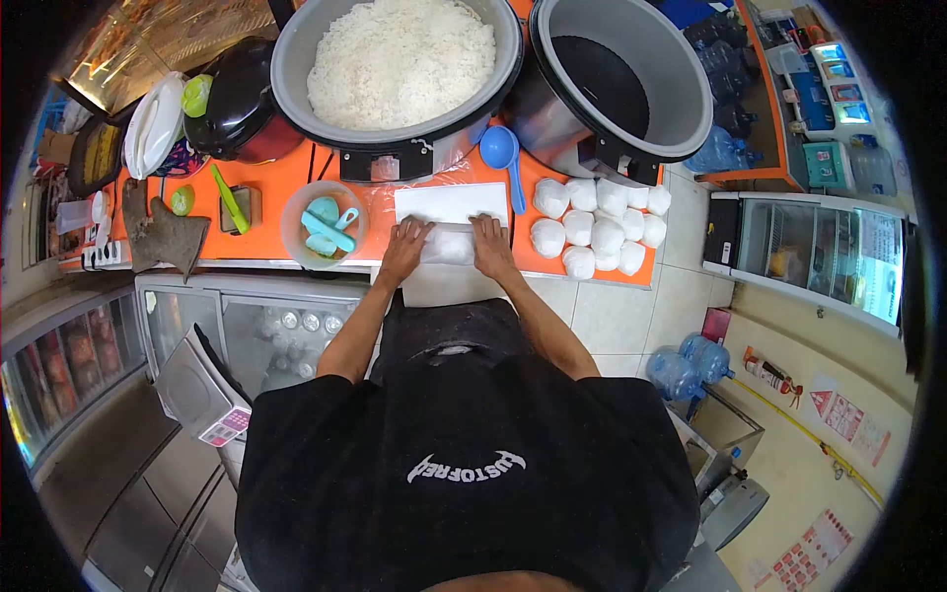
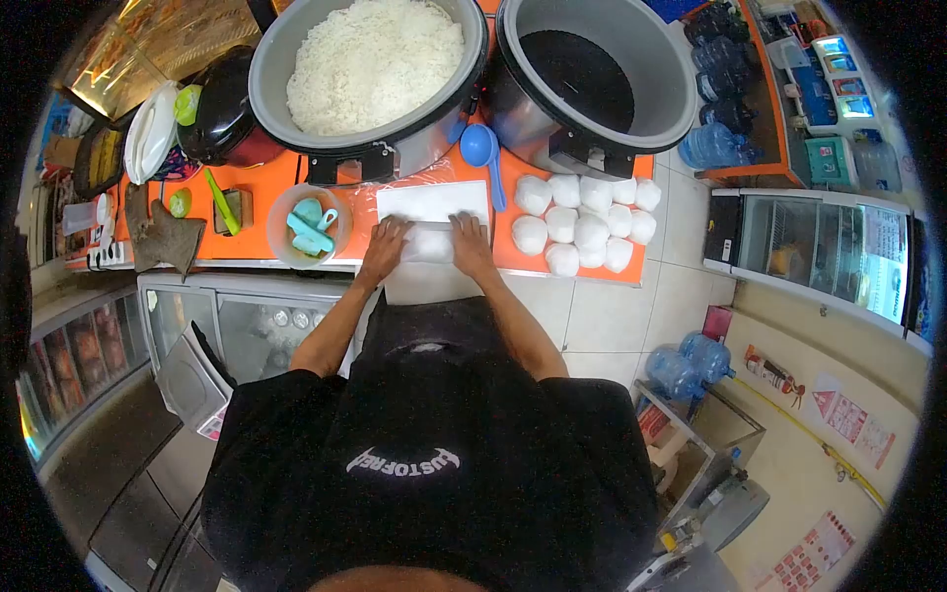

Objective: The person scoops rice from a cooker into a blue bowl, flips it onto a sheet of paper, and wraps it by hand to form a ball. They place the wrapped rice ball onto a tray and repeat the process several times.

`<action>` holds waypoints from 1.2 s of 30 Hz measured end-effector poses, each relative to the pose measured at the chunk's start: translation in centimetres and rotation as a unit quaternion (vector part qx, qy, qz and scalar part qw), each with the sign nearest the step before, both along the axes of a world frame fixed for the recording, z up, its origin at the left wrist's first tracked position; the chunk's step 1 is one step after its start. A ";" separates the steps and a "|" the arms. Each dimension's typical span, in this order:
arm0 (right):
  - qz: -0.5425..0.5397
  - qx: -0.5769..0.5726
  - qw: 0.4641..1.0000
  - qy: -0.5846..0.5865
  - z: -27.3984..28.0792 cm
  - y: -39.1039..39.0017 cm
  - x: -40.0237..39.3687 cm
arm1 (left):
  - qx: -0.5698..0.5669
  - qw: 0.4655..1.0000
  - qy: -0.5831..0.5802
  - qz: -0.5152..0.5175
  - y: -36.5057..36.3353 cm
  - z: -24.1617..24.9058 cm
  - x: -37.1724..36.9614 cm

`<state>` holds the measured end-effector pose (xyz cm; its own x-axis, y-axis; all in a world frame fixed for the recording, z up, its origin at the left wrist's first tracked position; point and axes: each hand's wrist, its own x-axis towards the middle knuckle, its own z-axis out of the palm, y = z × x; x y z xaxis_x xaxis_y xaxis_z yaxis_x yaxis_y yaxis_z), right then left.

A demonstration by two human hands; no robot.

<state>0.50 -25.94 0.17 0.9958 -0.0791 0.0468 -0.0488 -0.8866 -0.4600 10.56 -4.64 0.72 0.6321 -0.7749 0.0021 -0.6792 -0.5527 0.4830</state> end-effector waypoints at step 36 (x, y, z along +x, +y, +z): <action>0.131 0.259 0.937 0.195 -3.7 -2.1 2.9 | -0.125 0.860 0.490 -0.063 -2.9 3.0 2.6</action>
